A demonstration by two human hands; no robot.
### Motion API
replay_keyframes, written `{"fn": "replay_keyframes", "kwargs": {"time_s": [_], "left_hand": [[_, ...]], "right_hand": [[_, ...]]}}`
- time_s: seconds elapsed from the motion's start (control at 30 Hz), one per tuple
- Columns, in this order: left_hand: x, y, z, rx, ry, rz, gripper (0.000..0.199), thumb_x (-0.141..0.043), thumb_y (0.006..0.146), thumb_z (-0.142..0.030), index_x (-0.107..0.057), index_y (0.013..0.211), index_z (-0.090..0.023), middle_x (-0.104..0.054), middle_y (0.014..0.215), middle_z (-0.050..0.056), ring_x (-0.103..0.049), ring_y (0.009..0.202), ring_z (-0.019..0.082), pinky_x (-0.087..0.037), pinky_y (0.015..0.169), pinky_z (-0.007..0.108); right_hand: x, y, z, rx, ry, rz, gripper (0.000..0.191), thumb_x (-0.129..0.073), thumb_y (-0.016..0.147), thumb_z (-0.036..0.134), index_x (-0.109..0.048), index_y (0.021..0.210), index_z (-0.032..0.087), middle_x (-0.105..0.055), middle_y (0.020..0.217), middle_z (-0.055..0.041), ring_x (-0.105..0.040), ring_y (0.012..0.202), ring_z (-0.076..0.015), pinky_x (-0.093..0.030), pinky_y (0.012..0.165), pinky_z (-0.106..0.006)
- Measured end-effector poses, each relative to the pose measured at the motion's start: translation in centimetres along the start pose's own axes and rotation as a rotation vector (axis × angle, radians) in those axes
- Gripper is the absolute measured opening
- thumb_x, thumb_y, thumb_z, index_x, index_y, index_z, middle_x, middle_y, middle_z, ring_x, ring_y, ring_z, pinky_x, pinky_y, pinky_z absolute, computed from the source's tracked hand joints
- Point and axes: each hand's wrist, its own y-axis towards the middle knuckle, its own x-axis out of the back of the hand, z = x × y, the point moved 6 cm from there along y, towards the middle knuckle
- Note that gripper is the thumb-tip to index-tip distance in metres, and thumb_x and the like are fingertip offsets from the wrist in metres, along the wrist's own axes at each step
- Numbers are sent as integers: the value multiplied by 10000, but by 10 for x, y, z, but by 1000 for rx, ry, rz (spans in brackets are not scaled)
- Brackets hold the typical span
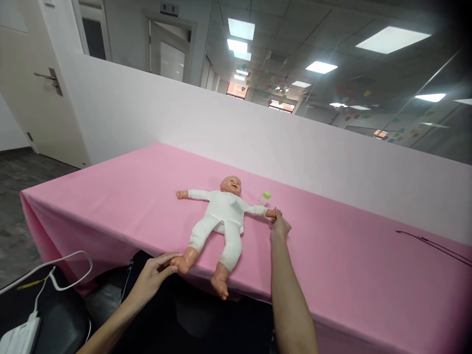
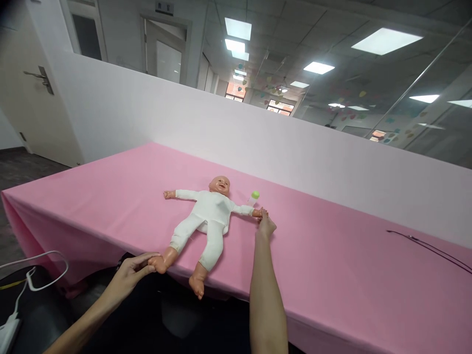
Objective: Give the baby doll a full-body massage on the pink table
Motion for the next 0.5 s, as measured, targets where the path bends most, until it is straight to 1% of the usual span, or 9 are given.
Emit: {"fn": "replay_keyframes", "kwargs": {"time_s": [0.07,0.13,0.2,0.27,0.33,0.37,0.4,0.43,0.5], "left_hand": [[-6,4,-7,-16,-7,-35,380,-762,855,-479,-832,1099,-197,-808,1042,71,-727,1016,321,-555,937,390],[-18,24,-26,-58,-20,-50,379,-760,862,-473,-824,1113,-197,-803,1056,71,-721,1017,311,-551,931,385],[-33,57,-50,-126,-57,-51,364,-764,863,-461,-817,1106,-194,-796,1070,73,-714,1012,294,-547,921,368],[-48,95,-70,-191,-100,-54,324,-758,867,-455,-814,1024,-177,-791,1060,82,-706,1006,282,-539,914,355],[-62,129,-79,-224,-136,-29,319,-736,882,-466,-805,939,-160,-790,1003,93,-710,972,276,-538,887,354],[-66,143,-81,-237,-160,-18,318,-738,879,-465,-804,933,-158,-792,1009,98,-712,985,279,-535,901,358],[-70,152,-81,-245,-181,-7,319,-737,878,-465,-803,928,-156,-793,1012,102,-714,998,282,-533,915,363],[-71,156,-80,-249,-194,3,318,-736,879,-462,-803,930,-156,-794,1022,105,-715,1016,287,-530,931,369],[-66,148,-75,-239,-186,13,312,-720,897,-453,-803,960,-159,-792,1056,105,-712,1052,293,-529,954,376]], "right_hand": [[-14,-7,14,80,116,115,381,-960,600,414,-735,761,151,-661,688,3,-485,561,-88,-419,456,-219],[-32,-20,25,136,140,271,473,-969,567,500,-753,792,145,-664,718,-5,-459,551,-75,-415,461,-217],[-49,-37,30,175,52,422,514,-957,565,558,-761,780,134,-645,695,-2,-424,526,-66,-379,444,-218],[-64,-59,28,218,-100,594,504,-933,607,573,-776,782,127,-634,663,0,-424,515,-70,-365,449,-224],[-77,-79,23,261,-238,756,458,-897,678,566,-778,755,131,-605,607,12,-432,514,-79,-376,477,-231],[-81,-86,20,277,-280,815,443,-877,710,564,-774,733,134,-582,576,20,-433,515,-83,-383,491,-233],[-83,-90,18,285,-303,845,438,-862,731,563,-769,716,136,-563,555,26,-433,517,-86,-387,501,-234],[-83,-89,17,284,-306,839,437,-857,734,563,-768,715,136,-561,552,27,-435,519,-88,-390,504,-234],[-76,-75,17,250,-266,728,449,-874,692,564,-779,765,131,-602,593,17,-448,523,-90,-399,496,-234]]}}
